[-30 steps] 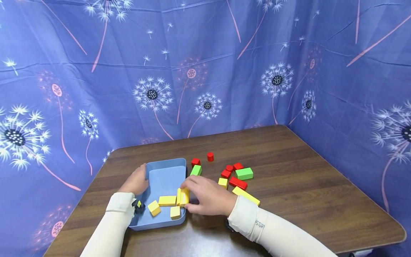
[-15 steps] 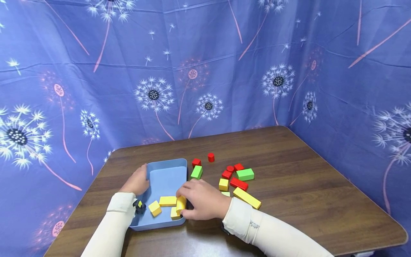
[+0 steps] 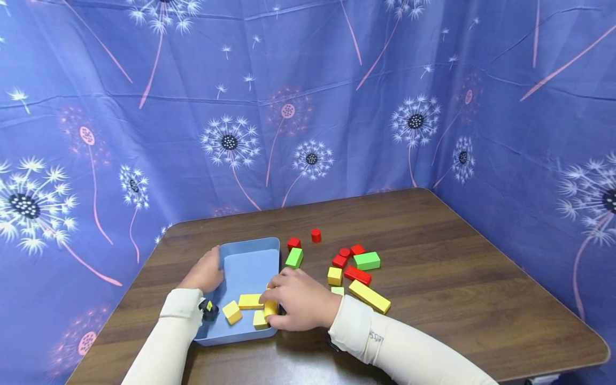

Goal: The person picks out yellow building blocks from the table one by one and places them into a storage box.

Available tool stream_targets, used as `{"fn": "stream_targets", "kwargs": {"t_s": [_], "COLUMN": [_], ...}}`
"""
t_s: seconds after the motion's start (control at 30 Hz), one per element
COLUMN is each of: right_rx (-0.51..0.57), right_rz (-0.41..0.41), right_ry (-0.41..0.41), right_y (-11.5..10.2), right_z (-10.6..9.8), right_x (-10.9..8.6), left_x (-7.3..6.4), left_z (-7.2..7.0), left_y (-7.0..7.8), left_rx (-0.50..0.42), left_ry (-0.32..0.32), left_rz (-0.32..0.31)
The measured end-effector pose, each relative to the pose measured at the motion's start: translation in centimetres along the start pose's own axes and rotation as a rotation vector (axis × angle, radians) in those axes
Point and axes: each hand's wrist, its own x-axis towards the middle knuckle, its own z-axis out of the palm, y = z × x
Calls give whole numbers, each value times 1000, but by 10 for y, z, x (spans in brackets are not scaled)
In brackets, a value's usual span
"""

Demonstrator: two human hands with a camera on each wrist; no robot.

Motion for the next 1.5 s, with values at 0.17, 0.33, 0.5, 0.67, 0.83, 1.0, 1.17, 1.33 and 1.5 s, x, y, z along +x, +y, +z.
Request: {"fn": "stream_targets", "kwargs": {"t_s": [0.17, 0.33, 0.5, 0.67, 0.83, 1.0, 1.17, 1.33, 1.5], "right_rx": [13, 8, 3, 27, -2, -33, -29, 12, 34], "right_rz": [-13, -31, -50, -87, -124, -117, -103, -64, 14], "right_ry": [-26, -45, -92, -116, -72, -30, -30, -48, 6], "right_y": [0, -1, -5, -8, -10, -10, -9, -3, 11], "right_z": [2, 2, 1, 1, -1, -2, -2, -9, -22], "right_x": [-1, -3, -3, -4, -5, -6, -6, -6, -10], "left_x": [-2, -1, 0, -1, -1, -1, -1, 0, 1], "left_z": [0, -1, -1, -1, -2, -4, -4, -4, -4], "left_y": [1, 1, 1, 1, 3, 4, 4, 4, 4], "left_rx": [7, 14, 3, -2, 4, 9, 13, 10, 5], "left_ry": [-4, -14, -19, -21, -24, -32, -37, -32, -43], "left_rz": [-4, 0, -4, -10, 1, -3, -2, -3, -4]}}
